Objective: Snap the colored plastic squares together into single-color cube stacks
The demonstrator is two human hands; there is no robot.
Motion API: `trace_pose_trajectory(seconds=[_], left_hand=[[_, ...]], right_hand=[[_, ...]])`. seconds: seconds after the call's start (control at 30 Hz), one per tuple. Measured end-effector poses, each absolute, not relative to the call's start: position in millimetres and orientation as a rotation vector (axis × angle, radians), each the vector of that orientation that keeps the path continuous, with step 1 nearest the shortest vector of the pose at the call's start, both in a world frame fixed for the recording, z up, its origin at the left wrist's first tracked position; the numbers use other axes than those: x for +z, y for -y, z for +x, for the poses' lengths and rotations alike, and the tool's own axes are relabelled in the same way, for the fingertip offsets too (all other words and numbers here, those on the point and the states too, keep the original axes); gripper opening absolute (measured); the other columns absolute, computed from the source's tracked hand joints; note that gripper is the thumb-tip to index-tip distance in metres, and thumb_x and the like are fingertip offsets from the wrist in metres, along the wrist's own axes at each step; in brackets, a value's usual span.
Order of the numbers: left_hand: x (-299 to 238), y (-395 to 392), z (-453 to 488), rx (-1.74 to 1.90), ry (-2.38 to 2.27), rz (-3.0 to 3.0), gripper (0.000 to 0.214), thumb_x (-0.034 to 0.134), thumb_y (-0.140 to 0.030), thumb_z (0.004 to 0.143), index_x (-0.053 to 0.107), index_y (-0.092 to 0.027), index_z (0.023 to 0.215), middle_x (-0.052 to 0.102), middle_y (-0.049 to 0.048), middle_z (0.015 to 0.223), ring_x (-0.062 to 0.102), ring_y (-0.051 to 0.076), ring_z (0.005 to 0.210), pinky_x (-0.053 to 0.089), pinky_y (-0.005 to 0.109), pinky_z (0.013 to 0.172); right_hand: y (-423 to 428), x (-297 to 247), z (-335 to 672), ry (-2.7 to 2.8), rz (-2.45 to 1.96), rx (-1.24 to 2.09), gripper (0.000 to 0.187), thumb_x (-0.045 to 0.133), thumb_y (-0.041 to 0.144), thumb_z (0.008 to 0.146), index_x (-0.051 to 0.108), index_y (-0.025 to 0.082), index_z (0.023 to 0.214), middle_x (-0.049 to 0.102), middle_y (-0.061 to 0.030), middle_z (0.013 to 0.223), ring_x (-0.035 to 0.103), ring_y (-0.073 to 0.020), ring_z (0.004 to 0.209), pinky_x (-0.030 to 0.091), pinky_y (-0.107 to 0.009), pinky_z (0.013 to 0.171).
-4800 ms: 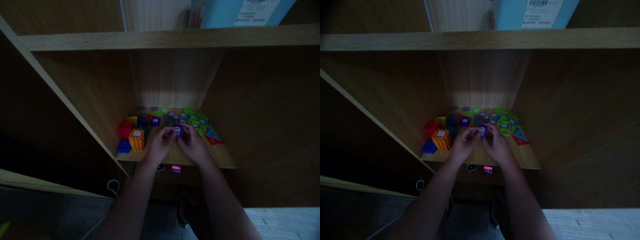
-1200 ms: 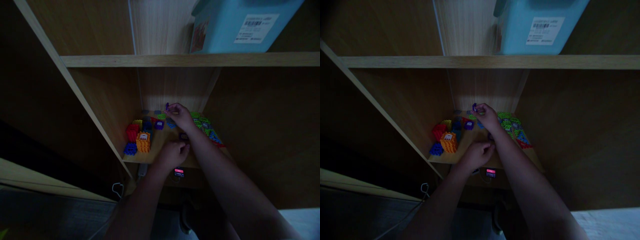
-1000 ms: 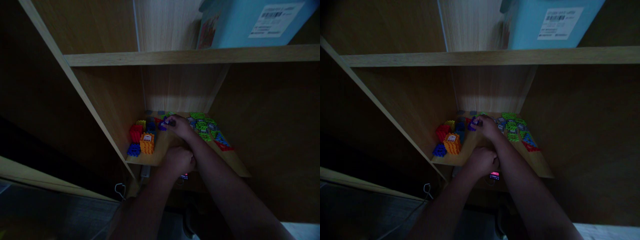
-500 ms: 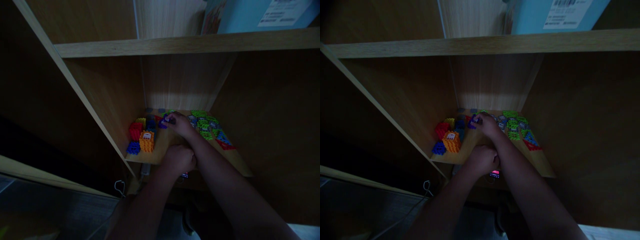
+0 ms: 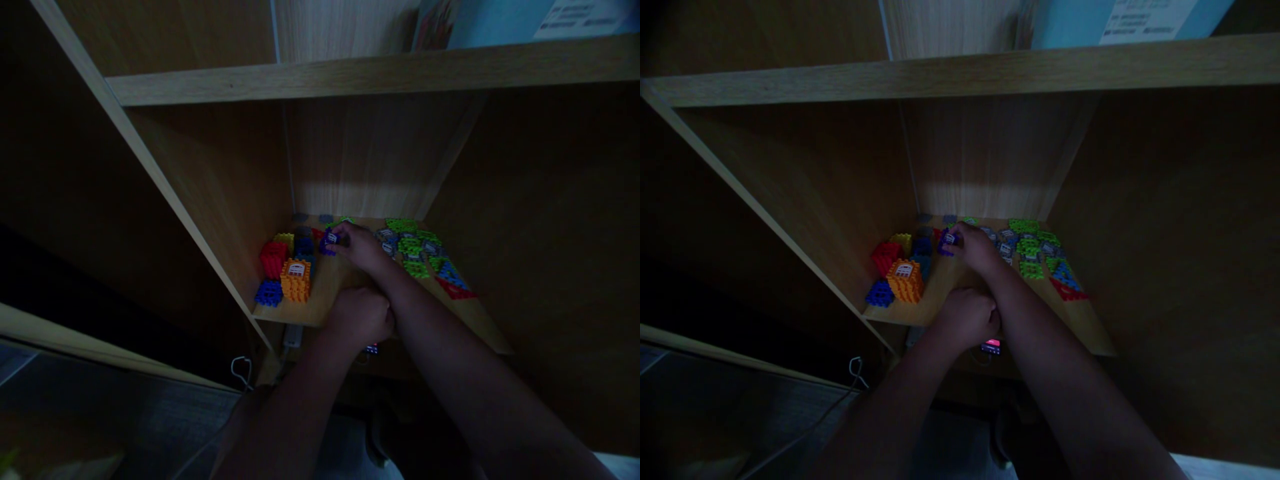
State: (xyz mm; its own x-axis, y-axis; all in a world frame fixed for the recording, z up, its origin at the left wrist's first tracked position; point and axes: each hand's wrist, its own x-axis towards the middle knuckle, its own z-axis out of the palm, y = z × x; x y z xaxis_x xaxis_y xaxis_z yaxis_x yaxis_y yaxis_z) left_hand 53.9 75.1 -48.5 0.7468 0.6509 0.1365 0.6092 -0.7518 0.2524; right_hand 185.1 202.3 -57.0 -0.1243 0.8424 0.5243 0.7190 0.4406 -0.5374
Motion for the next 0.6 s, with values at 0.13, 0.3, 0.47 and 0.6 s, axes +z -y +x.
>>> trace_pose_trajectory(seconds=[0.13,0.3,0.47,0.6], left_hand=[[-46.1,-74.1,53.7,0.291,-1.013,2.748,0.029,0.059,-0.031,0.097,0.085,-0.019,0.099,0.082,0.0133,0.093,0.080,0.030,0.088,0.063,0.041,0.081],[-47.2,-73.9,53.4,0.297,-1.014,2.750,0.029,0.060,-0.031,0.097,0.085,-0.019,0.100,0.082,0.0131,0.092,0.080,0.030,0.088,0.063,0.041,0.082],[-47.5,-74.1,53.0,0.314,-1.010,2.750,0.028,0.060,-0.031,0.097,0.085,-0.018,0.097,0.082,0.0132,0.092,0.080,0.030,0.087,0.063,0.042,0.082],[-46.8,-74.3,53.1,0.302,-1.014,2.743,0.029,0.060,-0.031,0.097,0.085,-0.017,0.098,0.082,0.0141,0.093,0.080,0.031,0.087,0.063,0.042,0.080]], right_hand=[[-202.1,-55.5,184.0,1.913,-1.326,0.176,0.029,0.087,0.036,0.089,0.072,0.025,0.110,0.082,-0.0061,0.107,0.077,-0.0263,0.098,0.058,-0.040,0.090],[-203.8,-54.8,184.6,1.955,-1.340,0.123,0.027,0.086,0.034,0.090,0.073,0.024,0.111,0.082,-0.0082,0.110,0.076,-0.0281,0.101,0.057,-0.041,0.091],[-204.7,-56.3,183.9,1.970,-1.340,0.080,0.026,0.085,0.030,0.090,0.073,0.024,0.112,0.081,-0.0085,0.109,0.073,-0.0284,0.101,0.055,-0.041,0.091],[-205.5,-57.7,183.7,1.997,-1.323,0.088,0.024,0.084,0.029,0.090,0.073,0.026,0.111,0.080,-0.0073,0.109,0.072,-0.0279,0.101,0.055,-0.041,0.092]])
